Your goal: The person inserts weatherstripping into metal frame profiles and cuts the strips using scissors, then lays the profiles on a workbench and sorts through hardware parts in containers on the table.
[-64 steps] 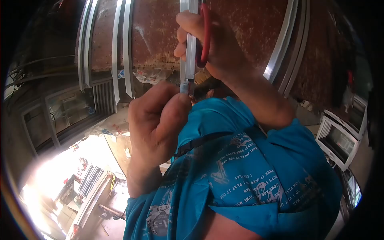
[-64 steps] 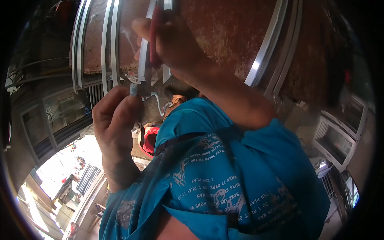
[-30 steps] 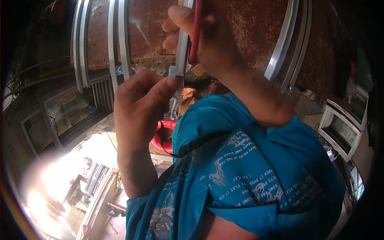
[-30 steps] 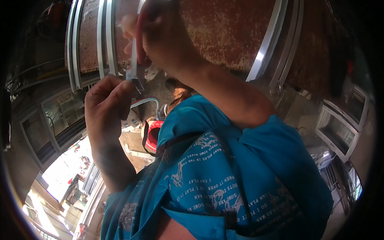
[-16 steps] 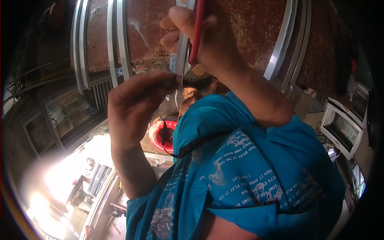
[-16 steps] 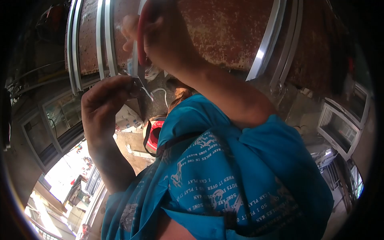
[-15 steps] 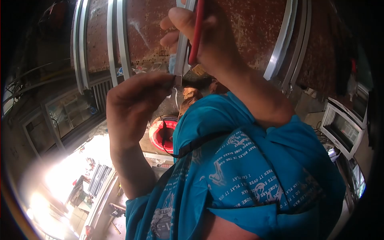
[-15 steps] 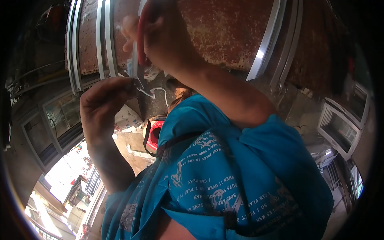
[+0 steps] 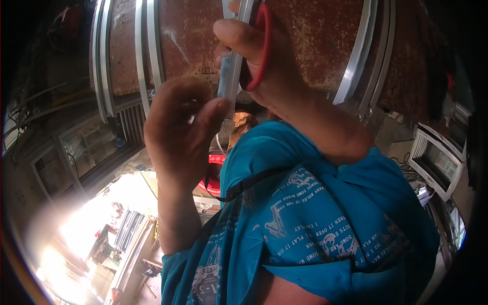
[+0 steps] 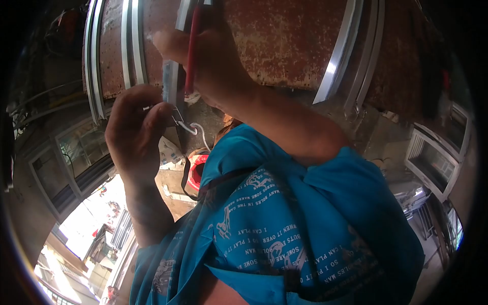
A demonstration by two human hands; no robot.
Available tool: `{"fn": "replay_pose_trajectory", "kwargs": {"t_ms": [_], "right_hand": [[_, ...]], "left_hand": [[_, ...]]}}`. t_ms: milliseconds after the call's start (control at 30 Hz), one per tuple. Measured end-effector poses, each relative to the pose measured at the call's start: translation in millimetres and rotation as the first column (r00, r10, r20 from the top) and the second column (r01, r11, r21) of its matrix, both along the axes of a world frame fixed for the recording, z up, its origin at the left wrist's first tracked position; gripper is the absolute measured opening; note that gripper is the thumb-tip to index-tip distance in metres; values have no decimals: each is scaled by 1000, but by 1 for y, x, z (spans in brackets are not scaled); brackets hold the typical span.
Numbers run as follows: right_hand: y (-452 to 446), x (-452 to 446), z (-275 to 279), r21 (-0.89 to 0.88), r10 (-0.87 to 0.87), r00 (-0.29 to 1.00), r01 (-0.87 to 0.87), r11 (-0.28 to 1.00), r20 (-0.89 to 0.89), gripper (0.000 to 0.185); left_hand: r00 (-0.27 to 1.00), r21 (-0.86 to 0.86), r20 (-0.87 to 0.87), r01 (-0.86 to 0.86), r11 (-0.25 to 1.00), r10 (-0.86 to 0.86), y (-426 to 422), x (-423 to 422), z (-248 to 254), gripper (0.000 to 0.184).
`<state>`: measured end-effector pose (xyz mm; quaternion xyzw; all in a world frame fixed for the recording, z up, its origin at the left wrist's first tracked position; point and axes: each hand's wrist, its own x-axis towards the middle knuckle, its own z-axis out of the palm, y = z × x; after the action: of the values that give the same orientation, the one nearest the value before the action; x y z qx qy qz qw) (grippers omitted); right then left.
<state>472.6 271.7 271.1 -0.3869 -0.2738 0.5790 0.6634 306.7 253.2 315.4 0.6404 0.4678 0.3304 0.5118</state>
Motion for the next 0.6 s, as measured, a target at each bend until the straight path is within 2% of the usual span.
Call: {"fn": "replay_pose_trajectory", "kwargs": {"t_ms": [33, 67, 100, 133, 167, 200, 233, 300, 400, 467, 500, 567, 600], "right_hand": [[1, -2, 12, -85, -45, 999, 46, 995, 13, 38], [1, -2, 11, -127, -67, 998, 69, 990, 21, 38], [1, -2, 10, -168, -89, 996, 93, 981, 29, 39], [1, -2, -3, -42, -82, 996, 84, 996, 27, 37], [2, -2, -13, 83, -76, 997, 74, 994, 26, 36], [5, -1, -17, 81, -78, 997, 76, 994, 25, 36], [7, -1, -20, 188, -38, 992, 60, 980, -120, 35], [9, -1, -21, 295, 19, 967, 59, 954, -255, 33], [10, 0, -10, 286, -29, 971, 98, 953, -239, 32], [10, 3, 1, 80, -131, 989, 136, 987, -61, 31], [11, 3, -3, 79, -136, 989, 141, 987, -62, 31], [16, 4, -18, 192, -113, 994, 110, 975, 8, 30], [17, 6, -18, 191, -115, 993, 110, 975, 10, 30]], "left_hand": [[993, 17, -68, 94, 995, -93, 4, -4, -1, 25], [993, 15, -68, 96, 995, -95, 6, -11, -2, 25], [983, -149, 48, 181, 972, -176, 9, -19, -3, 27], [956, -297, 175, 278, 913, -234, 12, -27, -3, 32], [956, -298, 173, 280, 912, -237, 16, -34, -3, 32], [949, -375, 77, 311, 873, -305, 19, -40, -2, 33], [927, -451, -12, 330, 829, -376, 21, -44, -2, 34], [916, -446, -51, 336, 830, -398, 25, -44, 0, 30], [930, -484, -44, 299, 822, -364, 23, -42, 3, 25], [977, -493, -89, 125, 861, -193, 10, -33, 8, 21], [996, -476, -43, 50, 878, -80, 0, -29, 4, 20], [996, -467, -92, -50, 883, 7, -11, -19, 4, 19], [991, -437, -129, -86, 895, 33, -15, -13, 5, 18]]}}
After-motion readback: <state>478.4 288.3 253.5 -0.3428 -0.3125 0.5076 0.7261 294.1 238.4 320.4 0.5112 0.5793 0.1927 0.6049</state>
